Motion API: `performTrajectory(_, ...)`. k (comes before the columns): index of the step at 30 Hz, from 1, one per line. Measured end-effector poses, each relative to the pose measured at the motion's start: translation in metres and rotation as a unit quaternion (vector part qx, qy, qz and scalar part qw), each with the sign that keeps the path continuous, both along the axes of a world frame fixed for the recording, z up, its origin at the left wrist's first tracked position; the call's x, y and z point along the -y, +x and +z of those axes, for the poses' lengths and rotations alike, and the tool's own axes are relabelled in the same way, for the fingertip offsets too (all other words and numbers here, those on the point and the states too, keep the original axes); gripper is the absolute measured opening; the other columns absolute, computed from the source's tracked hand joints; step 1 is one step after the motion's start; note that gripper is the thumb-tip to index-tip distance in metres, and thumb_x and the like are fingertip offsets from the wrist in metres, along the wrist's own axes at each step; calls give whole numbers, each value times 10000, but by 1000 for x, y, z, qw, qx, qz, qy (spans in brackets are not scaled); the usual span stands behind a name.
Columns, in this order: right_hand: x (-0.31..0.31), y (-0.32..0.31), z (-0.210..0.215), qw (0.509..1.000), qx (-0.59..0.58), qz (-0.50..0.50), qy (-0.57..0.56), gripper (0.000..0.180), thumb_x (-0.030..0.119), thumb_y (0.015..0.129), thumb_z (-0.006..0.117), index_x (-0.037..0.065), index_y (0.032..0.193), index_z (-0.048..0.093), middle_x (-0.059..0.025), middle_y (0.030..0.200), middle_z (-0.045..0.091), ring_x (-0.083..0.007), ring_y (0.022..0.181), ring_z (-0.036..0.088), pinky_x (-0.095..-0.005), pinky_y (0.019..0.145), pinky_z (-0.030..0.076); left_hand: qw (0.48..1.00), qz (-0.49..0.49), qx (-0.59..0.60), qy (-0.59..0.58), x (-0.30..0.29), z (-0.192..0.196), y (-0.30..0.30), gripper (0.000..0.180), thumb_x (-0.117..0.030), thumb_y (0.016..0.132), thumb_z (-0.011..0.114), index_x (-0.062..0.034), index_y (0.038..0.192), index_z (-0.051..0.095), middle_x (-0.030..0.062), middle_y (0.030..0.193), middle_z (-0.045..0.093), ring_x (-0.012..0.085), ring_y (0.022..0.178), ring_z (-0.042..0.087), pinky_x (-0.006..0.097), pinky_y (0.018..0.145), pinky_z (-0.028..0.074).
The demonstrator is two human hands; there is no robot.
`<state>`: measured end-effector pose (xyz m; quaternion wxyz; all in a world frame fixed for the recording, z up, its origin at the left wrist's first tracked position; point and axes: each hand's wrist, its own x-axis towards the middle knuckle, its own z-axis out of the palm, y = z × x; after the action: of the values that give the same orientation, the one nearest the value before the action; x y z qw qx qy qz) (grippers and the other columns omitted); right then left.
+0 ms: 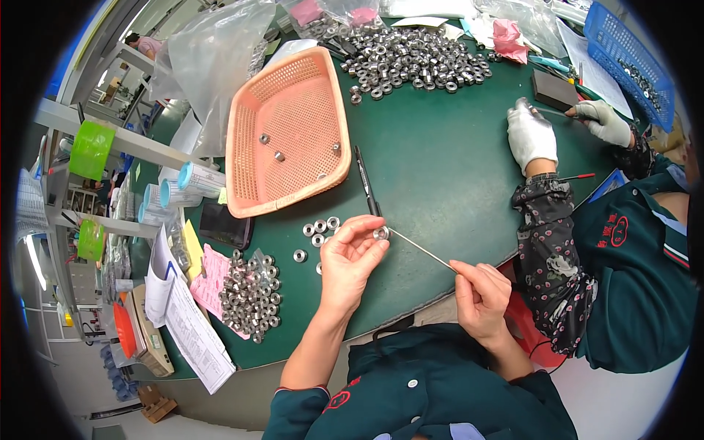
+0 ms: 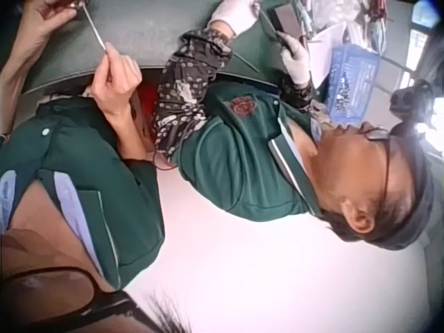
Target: Assembling and inspecting small metal bearing components using a thin metal rod and a file.
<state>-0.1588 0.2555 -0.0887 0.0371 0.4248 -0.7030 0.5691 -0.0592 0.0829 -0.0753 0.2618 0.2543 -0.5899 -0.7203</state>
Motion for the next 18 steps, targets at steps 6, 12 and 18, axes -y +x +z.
performTrajectory(6,-2,0,-3,1000,10,2,11,197,-76,695,578,-25,879,628,-36,477,402,-163,398,393,-287,421,288,999,12,15,-38,-2,0,-1,302,100,743,608,23,1034,573,81,1034,584,107,911,569,219,806,466)
performTrajectory(12,-3,-1,-7,1000,16,-6,12,186,-71,703,579,-27,876,629,-35,475,397,-161,395,391,-287,419,292,994,9,57,-97,-6,5,-3,388,86,753,605,27,1125,512,109,1031,589,125,921,571,236,821,462)
performTrajectory(18,-2,-2,-6,1000,26,-9,11,178,-69,708,579,-28,875,628,-33,474,393,-157,395,390,-282,420,295,994,1,55,-99,-6,6,-4,405,88,749,598,26,1138,504,115,1044,585,134,961,561,245,837,450)
